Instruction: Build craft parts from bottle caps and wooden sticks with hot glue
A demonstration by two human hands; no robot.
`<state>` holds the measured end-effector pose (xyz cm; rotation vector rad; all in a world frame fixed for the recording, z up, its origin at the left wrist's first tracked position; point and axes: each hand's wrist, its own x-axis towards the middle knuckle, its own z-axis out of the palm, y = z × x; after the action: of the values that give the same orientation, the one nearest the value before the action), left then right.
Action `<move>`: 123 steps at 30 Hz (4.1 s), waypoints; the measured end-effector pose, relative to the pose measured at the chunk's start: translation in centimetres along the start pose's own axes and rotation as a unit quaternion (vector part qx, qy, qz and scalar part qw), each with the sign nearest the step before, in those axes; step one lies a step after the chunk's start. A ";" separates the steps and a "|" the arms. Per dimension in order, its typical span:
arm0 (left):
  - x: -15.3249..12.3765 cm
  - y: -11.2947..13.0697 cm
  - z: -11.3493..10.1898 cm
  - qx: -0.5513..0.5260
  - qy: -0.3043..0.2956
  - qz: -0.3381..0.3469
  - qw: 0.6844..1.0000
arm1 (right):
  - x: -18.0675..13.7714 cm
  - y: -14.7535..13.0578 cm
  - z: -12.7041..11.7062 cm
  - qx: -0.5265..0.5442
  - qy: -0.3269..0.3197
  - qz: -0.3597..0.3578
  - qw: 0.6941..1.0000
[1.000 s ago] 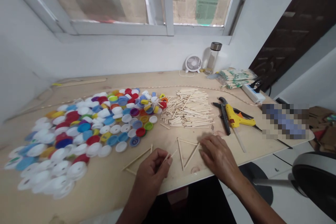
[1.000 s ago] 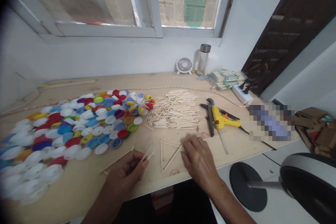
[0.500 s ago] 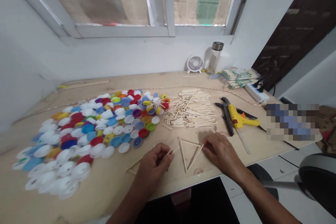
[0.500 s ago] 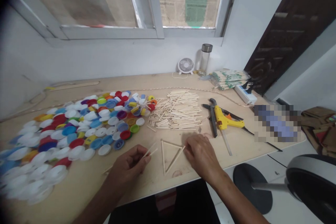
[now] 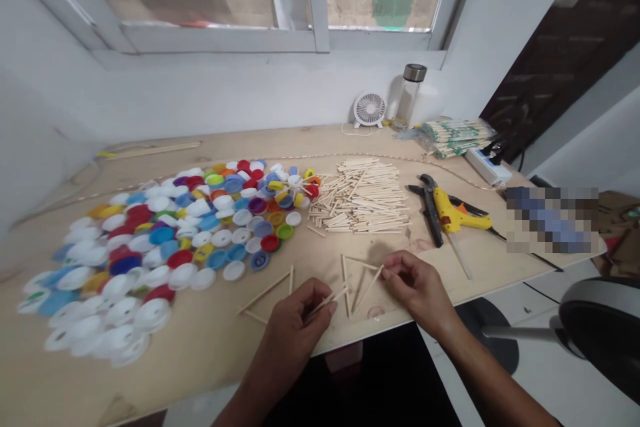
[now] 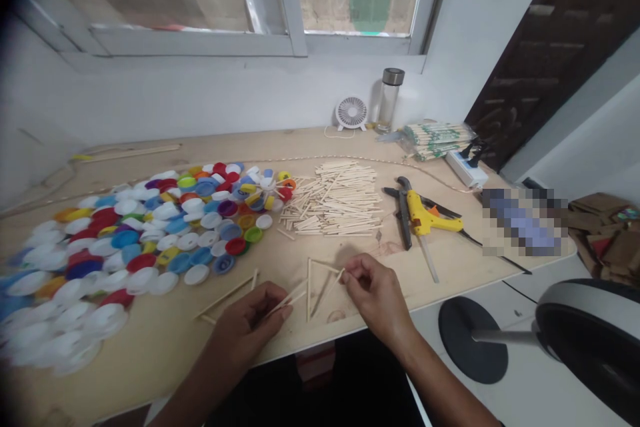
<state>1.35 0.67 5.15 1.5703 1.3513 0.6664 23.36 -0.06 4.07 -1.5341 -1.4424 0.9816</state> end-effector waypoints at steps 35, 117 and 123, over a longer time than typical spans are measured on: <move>0.2 1.1 -0.7 0.129 -0.125 -0.017 0.984 | -0.3 -1.0 1.3 0.136 0.020 0.073 0.988; -1.2 -1.4 -3.8 0.053 0.018 0.029 0.998 | -0.4 -2.4 3.7 0.138 0.021 0.064 0.988; -1.4 -1.8 -4.5 0.061 0.044 0.035 0.997 | -0.3 -2.7 4.2 0.125 0.020 0.051 0.991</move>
<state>-3.68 0.64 5.72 1.7089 1.4313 0.7143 18.47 -0.13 4.94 -1.4430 -1.1738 1.1402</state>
